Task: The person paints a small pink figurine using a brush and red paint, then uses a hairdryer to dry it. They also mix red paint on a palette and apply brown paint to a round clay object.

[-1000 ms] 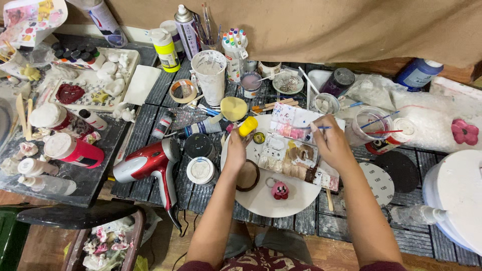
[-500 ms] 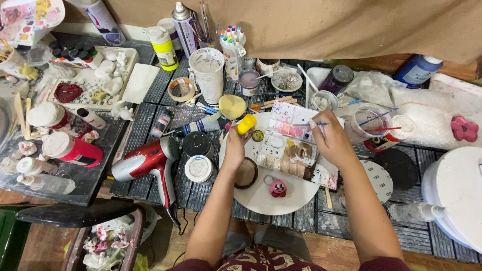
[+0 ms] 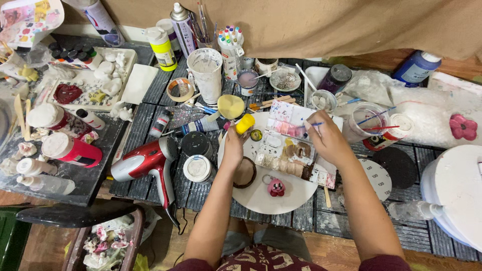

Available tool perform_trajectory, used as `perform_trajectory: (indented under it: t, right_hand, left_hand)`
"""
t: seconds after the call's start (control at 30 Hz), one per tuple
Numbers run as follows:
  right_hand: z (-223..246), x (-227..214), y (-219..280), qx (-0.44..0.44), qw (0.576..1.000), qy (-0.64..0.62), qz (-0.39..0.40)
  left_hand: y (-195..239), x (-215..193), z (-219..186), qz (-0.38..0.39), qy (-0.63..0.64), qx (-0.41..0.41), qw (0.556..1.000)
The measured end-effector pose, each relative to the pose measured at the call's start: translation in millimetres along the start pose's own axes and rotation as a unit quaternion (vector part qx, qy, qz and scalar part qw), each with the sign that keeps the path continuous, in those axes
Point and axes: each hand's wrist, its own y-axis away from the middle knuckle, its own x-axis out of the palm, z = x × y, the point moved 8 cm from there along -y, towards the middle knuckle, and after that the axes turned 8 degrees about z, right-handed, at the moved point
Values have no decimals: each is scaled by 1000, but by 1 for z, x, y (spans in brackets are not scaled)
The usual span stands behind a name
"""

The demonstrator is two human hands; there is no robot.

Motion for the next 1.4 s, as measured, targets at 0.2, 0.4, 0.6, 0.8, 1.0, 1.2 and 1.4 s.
perform_trajectory:
  t: [0.2,0.4,0.6,0.8,1.0,1.2,1.4]
  right_hand:
    - [-4,-4,4,12,999,19,-42]
    - [-5,-6,7,44,998,18,-47]
    - [-9,-11,6,71,997,10,-38]
    - [-3,-6,6,13,1000,-9,-7]
    - [-26,-3,21,69,997,-40,-15]
    - [-61,-11,53,85,944,-282,-148]
    - [-60,-15,78,146,985,-52,-77]
  left_hand:
    - [3,3,-7,-6,-41,-2,999]
    - [0,10,-13,-12,-18,-34,999]
    - [-4,16,-18,2,4,-42,999]
    - [-12,16,-15,-2,8,-67,998]
    - [-15,18,-14,1,19,-70,997]
    - [-7,2,-21,-27,-79,-40,996]
    - [11,-7,-13,-38,-41,-25,998]
